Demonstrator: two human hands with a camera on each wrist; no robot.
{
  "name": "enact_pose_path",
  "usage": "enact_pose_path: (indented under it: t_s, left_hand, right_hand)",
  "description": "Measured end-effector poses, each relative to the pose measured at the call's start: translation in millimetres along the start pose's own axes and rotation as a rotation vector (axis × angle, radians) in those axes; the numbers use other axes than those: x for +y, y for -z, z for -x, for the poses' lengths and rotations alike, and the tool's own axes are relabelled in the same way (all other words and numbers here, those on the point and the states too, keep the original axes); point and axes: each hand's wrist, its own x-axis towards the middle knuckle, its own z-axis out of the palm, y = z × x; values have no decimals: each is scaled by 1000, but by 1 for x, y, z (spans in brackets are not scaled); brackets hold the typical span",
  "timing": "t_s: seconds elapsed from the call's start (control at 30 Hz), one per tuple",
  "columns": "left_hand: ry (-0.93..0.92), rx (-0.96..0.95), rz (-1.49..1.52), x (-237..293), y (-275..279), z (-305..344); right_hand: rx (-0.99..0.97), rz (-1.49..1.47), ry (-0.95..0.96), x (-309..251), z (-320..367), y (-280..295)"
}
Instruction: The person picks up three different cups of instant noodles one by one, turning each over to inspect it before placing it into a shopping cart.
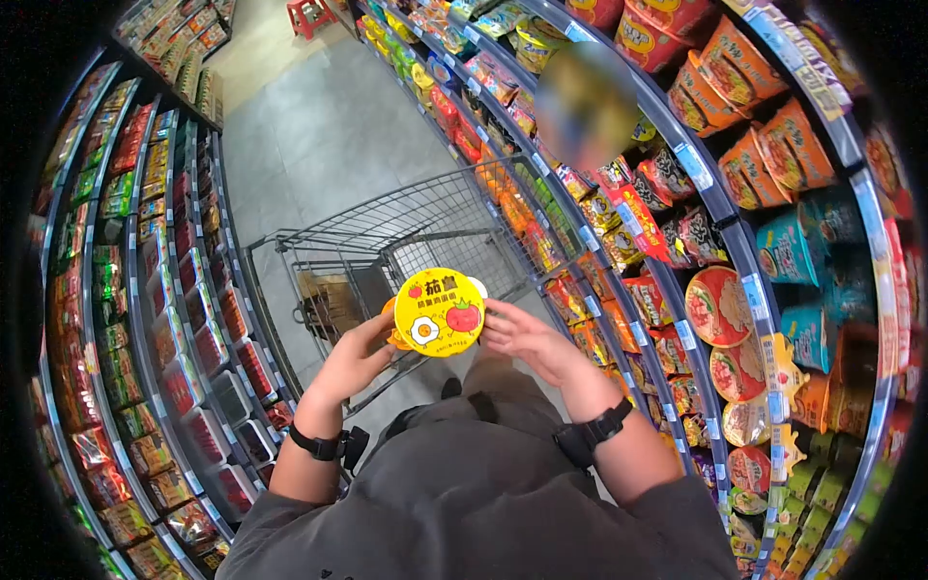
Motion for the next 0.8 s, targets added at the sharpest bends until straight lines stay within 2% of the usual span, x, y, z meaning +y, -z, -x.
enact_pose_path:
  t_s: [0.03,0.07,0.13,0.2,0.27,0.33,0.4,0.43,0.47,0.53,0.6,0.67,0.8]
  left_hand:
    - [15,-3,155,-14,-3,-18]
    - [36,-7,154,-27,-7,-36]
    - [13,85,468,-44,-12,-75]
    - [99,98,513,-58,-13,-110]
    - [261,123,402,-71,-14,-150]
    - [335,130,394,-103,-23,-191]
    - [520,100,269,-139,-36,-226]
    - [510,89,199,-174,-46,-238]
    - [536,85,205,-178,-51,-248]
    - [654,71,-160,-182,-65,-268]
    - [722,25,-143,-197,-73,-278]
    - [781,-123,-247,-231,-87,-284]
    - [872,-286,-339,-245,-99,-288]
  right_hand:
    - [12,-54,-5,-7,-12,10]
    - [12,-73,-16,-11,-24,24]
    - [43,-135,-26,-16,-52,53]
    - [59,-167,-36,-19,-79,77]
    - [138,-103,-101,-22,-103,101]
    - [204,-83,-192,-24,-127,121]
    - [260,-49,-322,-11,-148,144]
    - [326,-98,-382,-6,-157,150]
    - [328,-112,-406,5,-168,161]
    - [371,-128,-520,36,-188,185]
    - [408,-167,-575,59,-200,201]
    - [395,-120,-649,70,-212,208]
    - [413,-66,-694,97,-226,218]
